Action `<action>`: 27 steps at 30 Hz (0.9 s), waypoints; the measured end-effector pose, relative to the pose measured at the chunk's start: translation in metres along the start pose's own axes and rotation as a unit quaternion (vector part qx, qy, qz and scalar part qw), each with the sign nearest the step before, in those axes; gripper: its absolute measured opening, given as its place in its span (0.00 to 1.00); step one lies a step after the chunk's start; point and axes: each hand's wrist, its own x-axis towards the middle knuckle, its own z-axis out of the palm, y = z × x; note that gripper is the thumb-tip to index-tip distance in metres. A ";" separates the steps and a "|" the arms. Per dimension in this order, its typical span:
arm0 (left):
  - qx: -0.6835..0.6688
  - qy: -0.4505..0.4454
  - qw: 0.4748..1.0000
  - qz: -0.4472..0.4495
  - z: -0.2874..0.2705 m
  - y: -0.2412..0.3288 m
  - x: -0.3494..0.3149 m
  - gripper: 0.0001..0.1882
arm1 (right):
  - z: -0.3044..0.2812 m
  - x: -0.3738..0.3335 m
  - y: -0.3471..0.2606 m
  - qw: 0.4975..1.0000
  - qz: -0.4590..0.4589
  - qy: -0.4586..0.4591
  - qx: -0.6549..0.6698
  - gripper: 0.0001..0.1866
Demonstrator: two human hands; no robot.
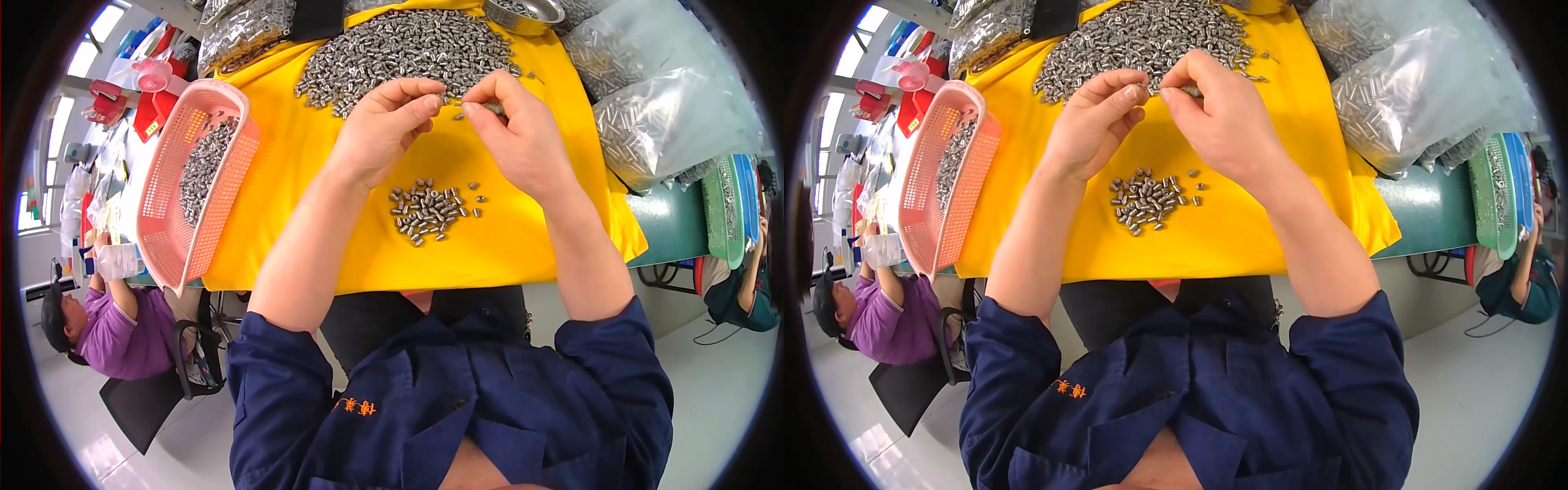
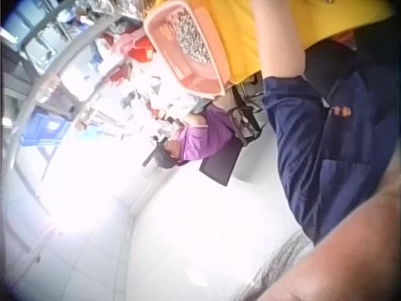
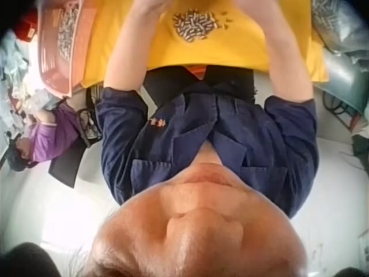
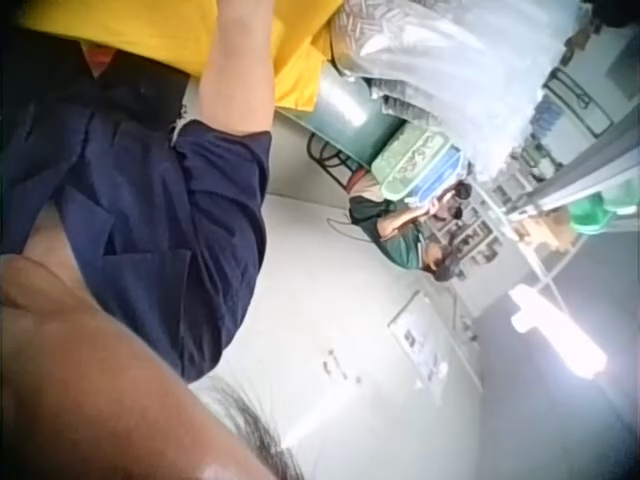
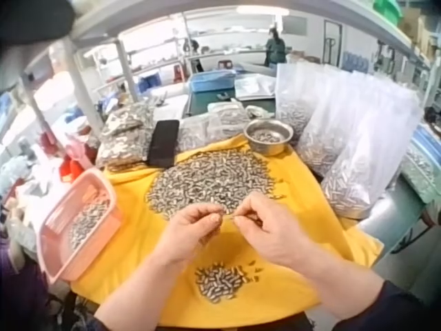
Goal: Sorting and inspecting small metal hardware components on a workbench.
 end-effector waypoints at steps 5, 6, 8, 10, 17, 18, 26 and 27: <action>-0.137 -0.063 0.987 -0.048 0.001 0.000 0.000 0.07 | -0.001 0.000 0.001 0.999 -0.006 -0.008 0.046 0.04; -0.138 -0.063 0.987 -0.049 0.001 -0.001 0.000 0.07 | -0.001 0.000 0.002 0.998 -0.012 -0.007 0.061 0.04; -0.131 -0.065 0.988 -0.044 0.001 -0.001 0.000 0.07 | 0.000 0.001 0.002 0.998 -0.016 -0.009 0.065 0.03; -0.129 -0.065 0.989 -0.043 0.002 -0.001 -0.001 0.07 | 0.000 0.000 0.002 0.997 -0.022 -0.010 0.068 0.03; 0.043 0.013 0.999 0.011 0.011 -0.001 -0.001 0.07 | 0.003 -0.004 -0.005 0.991 -0.075 0.010 -0.107 0.02; 0.043 0.013 0.999 0.010 0.012 -0.002 -0.002 0.07 | 0.003 -0.005 -0.005 0.986 -0.088 0.023 -0.141 0.03; 0.037 0.023 0.999 -0.032 0.004 0.004 0.002 0.06 | -0.002 -0.002 0.000 0.990 -0.093 0.049 -0.099 0.03; 0.037 0.030 0.998 -0.048 0.001 0.006 -0.001 0.06 | -0.004 -0.001 0.001 0.985 -0.117 0.081 -0.101 0.03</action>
